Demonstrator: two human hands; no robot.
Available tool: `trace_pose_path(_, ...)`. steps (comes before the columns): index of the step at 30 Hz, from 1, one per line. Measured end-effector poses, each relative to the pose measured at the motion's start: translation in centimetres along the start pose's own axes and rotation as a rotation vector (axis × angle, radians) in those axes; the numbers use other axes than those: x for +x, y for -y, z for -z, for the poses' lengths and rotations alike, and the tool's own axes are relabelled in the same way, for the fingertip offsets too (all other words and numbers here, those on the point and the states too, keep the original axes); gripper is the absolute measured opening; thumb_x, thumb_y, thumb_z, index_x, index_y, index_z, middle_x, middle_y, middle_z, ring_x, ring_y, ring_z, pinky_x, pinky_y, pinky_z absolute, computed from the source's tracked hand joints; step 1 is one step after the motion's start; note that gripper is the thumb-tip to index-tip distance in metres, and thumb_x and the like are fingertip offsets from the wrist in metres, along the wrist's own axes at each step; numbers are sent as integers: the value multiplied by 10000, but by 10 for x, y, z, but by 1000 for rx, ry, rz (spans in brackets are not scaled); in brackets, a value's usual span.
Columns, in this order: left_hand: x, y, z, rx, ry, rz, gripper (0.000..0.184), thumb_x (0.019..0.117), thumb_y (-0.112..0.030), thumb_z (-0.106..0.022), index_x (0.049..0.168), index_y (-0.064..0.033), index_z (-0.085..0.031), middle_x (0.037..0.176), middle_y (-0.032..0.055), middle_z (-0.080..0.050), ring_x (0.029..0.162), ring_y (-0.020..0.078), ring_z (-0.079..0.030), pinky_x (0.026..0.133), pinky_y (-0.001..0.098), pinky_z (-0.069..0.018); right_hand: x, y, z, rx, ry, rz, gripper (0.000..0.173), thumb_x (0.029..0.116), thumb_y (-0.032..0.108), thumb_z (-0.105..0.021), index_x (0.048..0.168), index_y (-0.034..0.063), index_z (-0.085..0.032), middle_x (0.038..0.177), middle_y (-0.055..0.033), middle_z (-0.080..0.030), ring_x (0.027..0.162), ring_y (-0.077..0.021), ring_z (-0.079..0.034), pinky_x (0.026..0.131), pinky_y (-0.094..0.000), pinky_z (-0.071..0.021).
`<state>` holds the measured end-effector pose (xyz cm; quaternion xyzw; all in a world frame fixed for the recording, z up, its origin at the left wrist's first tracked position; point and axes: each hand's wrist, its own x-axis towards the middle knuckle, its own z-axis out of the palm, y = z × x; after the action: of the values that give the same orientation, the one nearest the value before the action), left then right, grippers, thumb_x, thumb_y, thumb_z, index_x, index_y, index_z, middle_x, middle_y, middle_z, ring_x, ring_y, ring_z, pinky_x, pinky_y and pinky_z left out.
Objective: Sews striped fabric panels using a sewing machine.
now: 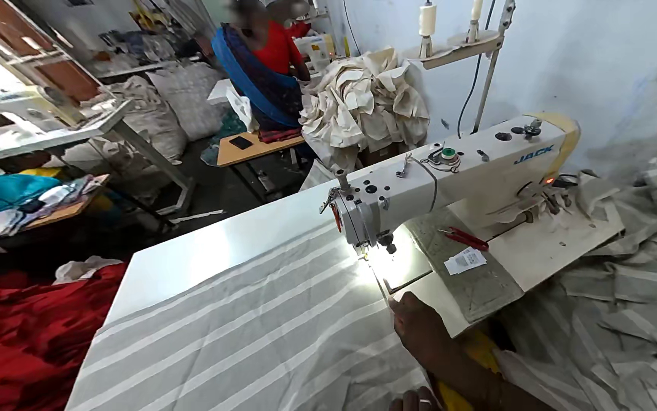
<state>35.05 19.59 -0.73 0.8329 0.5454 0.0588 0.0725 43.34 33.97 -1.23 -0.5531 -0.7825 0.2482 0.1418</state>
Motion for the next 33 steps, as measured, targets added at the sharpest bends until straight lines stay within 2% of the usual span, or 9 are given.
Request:
trace_pose_path(2,7,3,-3,3,-61,6,229,910,-33,-614,1074,46,-753,1279,245,-681,1188,440,-658,963,541,-555,-5,-2,3,13,24,2,399,1006,121,-501,1368,68,-660,1161,-204,-667,1001,-329,-692,856,-428,-576)
trace_pose_path(3,11,5,-1,-8,-30,30,242,917,-20,-599,1098,53,-741,1324,253,-654,1237,446,-629,981,532,-548,-6,-2,4,19,33,7,397,1008,124,-502,1368,68,-660,1159,-202,-666,1001,-326,-690,858,-425,-575)
trace_pose_path(8,32,25,-8,164,-306,60,203,888,-36,-630,1021,19,-773,1117,194,-751,1030,336,-748,799,423,-626,-3,-6,2,3,21,54,386,998,124,-506,1336,73,-687,1110,-190,-675,961,-311,-694,821,-413,-579)
trace_pose_path(11,44,51,-21,180,-439,34,199,851,-50,-662,1004,0,-779,1087,162,-761,1009,295,-756,806,390,-628,-2,-7,4,17,33,59,368,1003,123,-508,1312,74,-703,1107,-187,-677,964,-310,-693,828,-413,-577)
trace_pose_path(15,61,88,-33,108,-554,13,226,904,-131,-624,1025,-59,-801,1089,89,-772,1035,233,-750,863,354,-620,1,-8,4,47,39,57,342,1024,152,-510,1282,68,-719,1103,-186,-681,972,-311,-691,850,-415,-572)
trace_pose_path(18,77,113,-34,65,-610,13,225,943,-196,-602,977,-124,-812,1045,36,-779,1007,192,-752,833,349,-626,13,-9,5,60,24,57,332,1029,176,-515,1249,59,-734,1128,-193,-691,1013,-317,-693,888,-428,-566)
trace_pose_path(24,114,145,-20,6,-571,58,197,946,-236,-627,934,-155,-807,1026,12,-777,980,191,-749,807,397,-627,60,-2,11,23,44,-2,307,1035,217,-527,1148,44,-754,1080,-185,-687,1002,-323,-684,887,-464,-553)
trace_pose_path(28,136,165,-8,-37,-527,77,160,944,-179,-657,950,-142,-813,1033,28,-770,954,215,-741,826,412,-608,87,-2,10,21,-53,11,247,1002,211,-603,1042,44,-782,999,-177,-710,988,-328,-689,860,-488,-553)
trace_pose_path(33,155,183,8,-96,-385,153,179,962,-121,-638,1039,-77,-793,1159,90,-749,1123,277,-700,963,487,-553,103,-11,27,118,96,-10,212,965,225,-681,1019,47,-783,979,-149,-742,972,-299,-696,886,-501,-538)
